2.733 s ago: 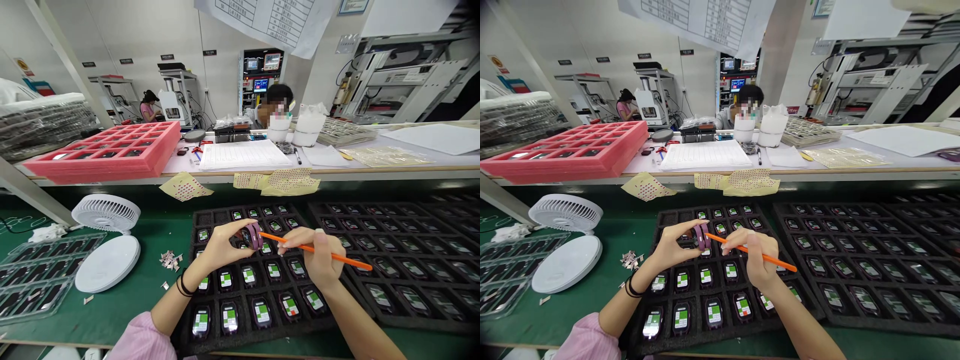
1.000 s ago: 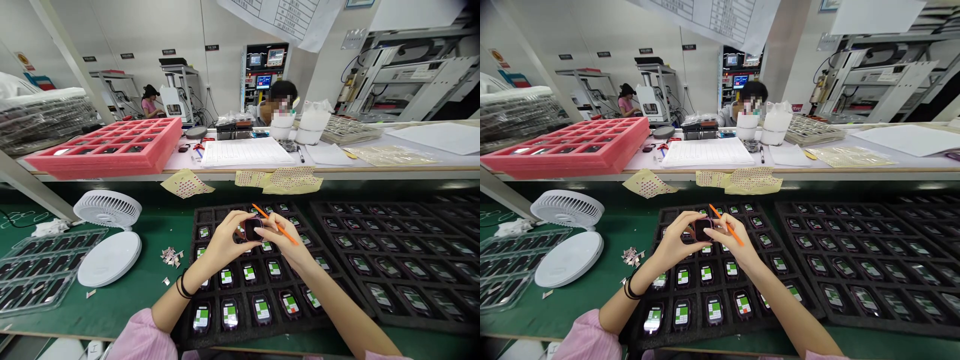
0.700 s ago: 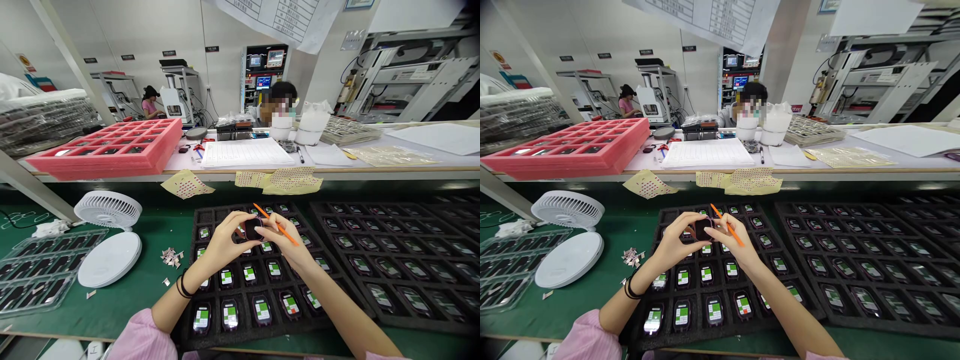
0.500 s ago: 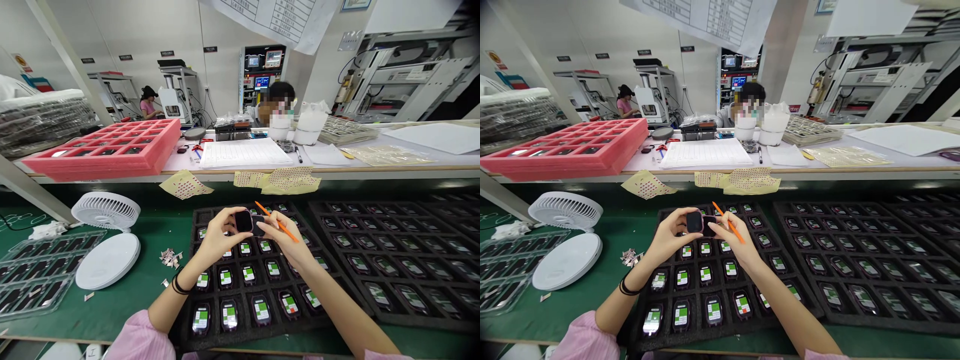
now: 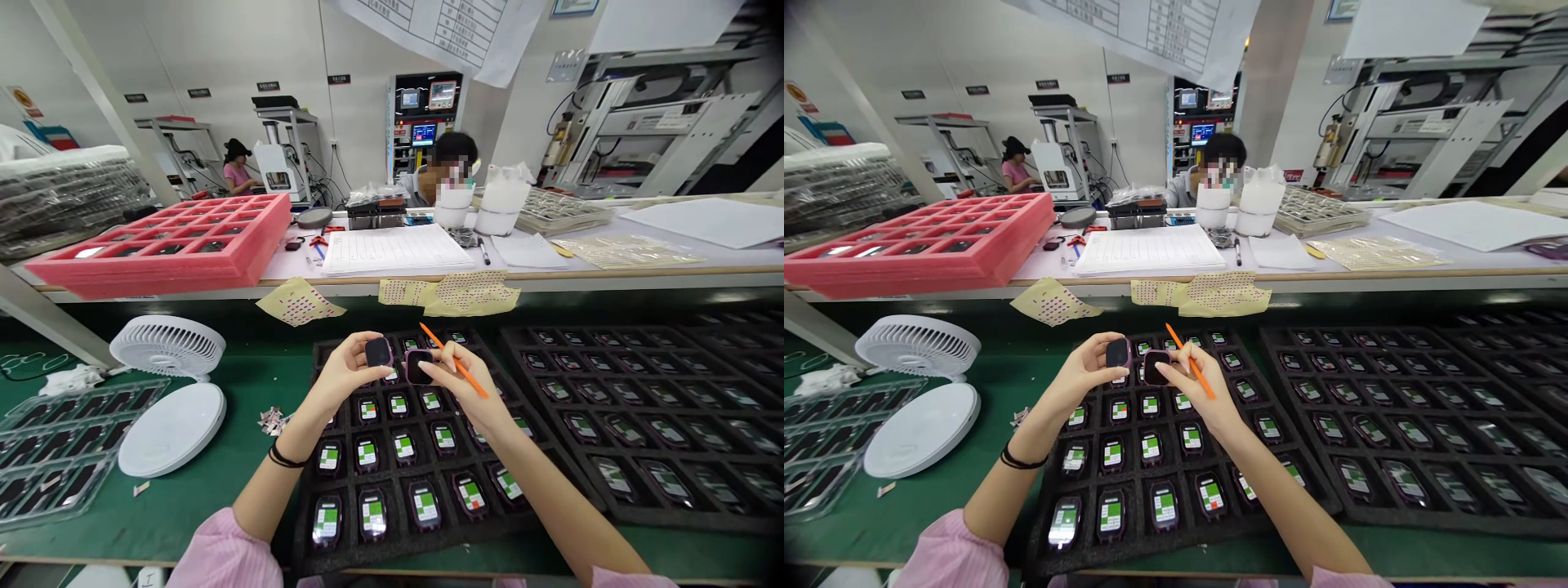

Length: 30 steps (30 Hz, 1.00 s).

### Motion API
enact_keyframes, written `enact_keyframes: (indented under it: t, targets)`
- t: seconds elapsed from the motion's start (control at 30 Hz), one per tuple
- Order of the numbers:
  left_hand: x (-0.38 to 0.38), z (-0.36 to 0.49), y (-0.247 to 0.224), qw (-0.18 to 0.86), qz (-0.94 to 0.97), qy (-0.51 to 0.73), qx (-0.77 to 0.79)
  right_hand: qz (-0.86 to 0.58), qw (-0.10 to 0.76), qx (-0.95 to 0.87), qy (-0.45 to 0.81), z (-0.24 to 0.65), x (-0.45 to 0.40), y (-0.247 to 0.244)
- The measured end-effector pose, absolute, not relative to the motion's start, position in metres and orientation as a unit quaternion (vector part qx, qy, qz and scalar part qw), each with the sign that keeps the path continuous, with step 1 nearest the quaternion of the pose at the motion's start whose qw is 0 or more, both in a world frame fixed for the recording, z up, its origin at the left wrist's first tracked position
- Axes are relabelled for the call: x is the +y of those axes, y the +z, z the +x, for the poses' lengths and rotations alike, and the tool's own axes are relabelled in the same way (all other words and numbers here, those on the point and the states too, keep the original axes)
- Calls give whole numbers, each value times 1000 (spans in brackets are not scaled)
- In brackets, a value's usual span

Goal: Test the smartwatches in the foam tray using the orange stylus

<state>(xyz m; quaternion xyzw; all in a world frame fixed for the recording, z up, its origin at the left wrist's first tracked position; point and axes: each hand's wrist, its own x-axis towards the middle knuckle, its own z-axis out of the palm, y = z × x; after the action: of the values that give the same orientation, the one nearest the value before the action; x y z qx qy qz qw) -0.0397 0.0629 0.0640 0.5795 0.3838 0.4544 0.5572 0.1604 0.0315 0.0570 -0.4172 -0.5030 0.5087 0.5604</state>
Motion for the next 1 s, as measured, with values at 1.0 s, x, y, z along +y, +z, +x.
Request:
enact_keyframes:
  t: [1.0]
  targets:
    - [135, -149, -39, 101, 732, 143, 658, -616, 254, -735, 127, 158, 173, -28]
